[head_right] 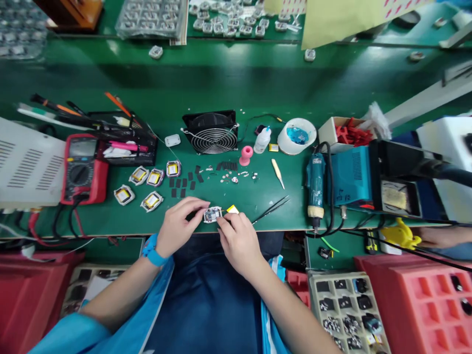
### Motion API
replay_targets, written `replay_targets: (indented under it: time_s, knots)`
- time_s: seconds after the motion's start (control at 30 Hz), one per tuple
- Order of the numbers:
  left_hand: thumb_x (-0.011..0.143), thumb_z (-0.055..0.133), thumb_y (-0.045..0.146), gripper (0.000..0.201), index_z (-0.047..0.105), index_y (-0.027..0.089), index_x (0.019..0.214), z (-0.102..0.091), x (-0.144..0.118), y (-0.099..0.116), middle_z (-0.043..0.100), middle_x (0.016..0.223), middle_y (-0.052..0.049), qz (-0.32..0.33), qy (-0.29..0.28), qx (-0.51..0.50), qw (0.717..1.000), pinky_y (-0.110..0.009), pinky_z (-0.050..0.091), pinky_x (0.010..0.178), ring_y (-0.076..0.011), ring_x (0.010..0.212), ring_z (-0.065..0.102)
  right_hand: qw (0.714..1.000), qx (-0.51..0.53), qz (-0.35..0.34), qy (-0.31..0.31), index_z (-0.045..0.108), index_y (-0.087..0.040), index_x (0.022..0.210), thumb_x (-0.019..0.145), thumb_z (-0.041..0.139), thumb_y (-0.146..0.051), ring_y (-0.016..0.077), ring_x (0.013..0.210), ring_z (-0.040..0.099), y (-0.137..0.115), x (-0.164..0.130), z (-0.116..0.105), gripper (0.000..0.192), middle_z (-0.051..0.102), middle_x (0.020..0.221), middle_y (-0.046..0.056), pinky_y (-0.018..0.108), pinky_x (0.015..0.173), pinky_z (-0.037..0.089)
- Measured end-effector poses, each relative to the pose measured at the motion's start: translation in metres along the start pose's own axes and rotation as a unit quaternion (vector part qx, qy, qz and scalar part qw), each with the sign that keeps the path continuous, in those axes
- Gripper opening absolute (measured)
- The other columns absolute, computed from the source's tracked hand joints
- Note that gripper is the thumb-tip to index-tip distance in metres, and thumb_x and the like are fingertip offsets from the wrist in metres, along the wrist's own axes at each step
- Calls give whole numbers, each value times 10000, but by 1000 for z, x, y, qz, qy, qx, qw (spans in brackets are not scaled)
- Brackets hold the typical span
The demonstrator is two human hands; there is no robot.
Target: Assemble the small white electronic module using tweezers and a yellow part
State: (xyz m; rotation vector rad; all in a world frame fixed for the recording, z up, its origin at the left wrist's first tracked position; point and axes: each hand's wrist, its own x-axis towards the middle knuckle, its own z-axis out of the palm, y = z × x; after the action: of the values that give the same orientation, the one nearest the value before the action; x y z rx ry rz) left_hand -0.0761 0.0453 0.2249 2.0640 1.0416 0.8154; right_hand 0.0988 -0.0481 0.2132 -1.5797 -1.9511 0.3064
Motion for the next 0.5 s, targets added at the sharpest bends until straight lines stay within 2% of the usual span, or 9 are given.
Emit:
replay_targets:
  time_s: [0.17,0.23,0.33,0.4,0.5]
  knots:
    - [1008,517,161,275,652,204,1245,-4,-10,-5,683,1156,-66,-6,-9,9,1000,-297,574,933,-173,1010,700,998,47,25,33,550,-213,1384,979,497,-94,239,1012,635,2,-4,-9,425,649,1161,131,399,854,600]
    - [1013,529,212,302,620,221,1301,-5,-13,-8,670,1208,-78,3,-14,40,999,-339,572,960,-200,1039,695,997,35,40,63,562,-206,1355,935,469,-32,231,1028,630,17,-7,-20,464,643,1157,127,380,862,598]
    - [991,609,367,380,583,250,1351,-5,-14,-17,675,1228,-90,52,-4,90,995,-413,578,962,-270,1092,679,993,-41,55,96,625,-176,1233,841,444,45,236,1020,610,51,-10,-41,485,650,1135,127,374,862,583]
    - [972,625,467,451,574,252,1365,-3,-9,-26,692,1212,-96,89,-11,114,989,-425,597,907,-300,1079,682,990,-102,62,81,654,-167,1177,831,472,44,242,1007,593,74,-13,-53,444,656,1173,134,387,867,560]
    - [958,600,528,415,628,268,1280,3,6,-41,743,1117,-81,162,-25,132,978,-397,616,803,-298,971,717,983,-165,77,37,686,-182,1106,927,556,-75,230,927,558,97,-12,-64,246,664,1180,126,381,821,509]
